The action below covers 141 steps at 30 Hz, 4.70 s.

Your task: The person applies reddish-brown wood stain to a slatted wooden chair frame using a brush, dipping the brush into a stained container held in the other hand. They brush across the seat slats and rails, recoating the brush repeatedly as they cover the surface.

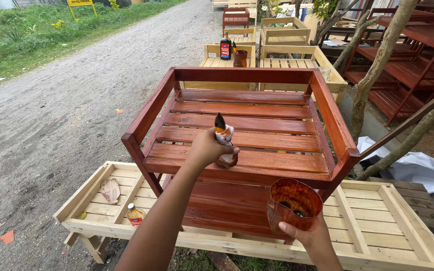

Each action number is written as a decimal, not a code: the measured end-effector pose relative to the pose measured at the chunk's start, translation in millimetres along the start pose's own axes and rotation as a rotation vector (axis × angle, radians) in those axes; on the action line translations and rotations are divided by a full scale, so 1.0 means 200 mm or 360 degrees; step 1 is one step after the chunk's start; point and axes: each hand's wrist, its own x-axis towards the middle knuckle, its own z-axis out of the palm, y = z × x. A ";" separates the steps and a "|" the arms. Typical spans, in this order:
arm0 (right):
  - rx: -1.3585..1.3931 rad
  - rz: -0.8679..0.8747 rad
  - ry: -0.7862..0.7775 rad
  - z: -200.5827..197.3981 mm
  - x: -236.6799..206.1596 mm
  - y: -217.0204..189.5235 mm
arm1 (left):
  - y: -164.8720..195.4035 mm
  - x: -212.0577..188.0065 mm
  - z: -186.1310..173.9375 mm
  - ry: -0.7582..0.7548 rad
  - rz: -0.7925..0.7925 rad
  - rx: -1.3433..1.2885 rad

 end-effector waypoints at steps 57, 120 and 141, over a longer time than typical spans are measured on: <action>-0.0016 -0.0013 -0.0199 0.49 0.11 -0.04 | -0.75 -0.06 -0.54 0.0835 0.0341 0.0758; 0.0046 0.0024 -0.0429 0.11 0.01 -0.06 | 0.04 0.02 0.30 0.1333 -0.0447 -0.0177; 0.0132 -0.0026 -0.0137 -0.29 -0.29 -0.16 | 0.82 -0.14 1.04 0.0771 -0.0314 -0.0705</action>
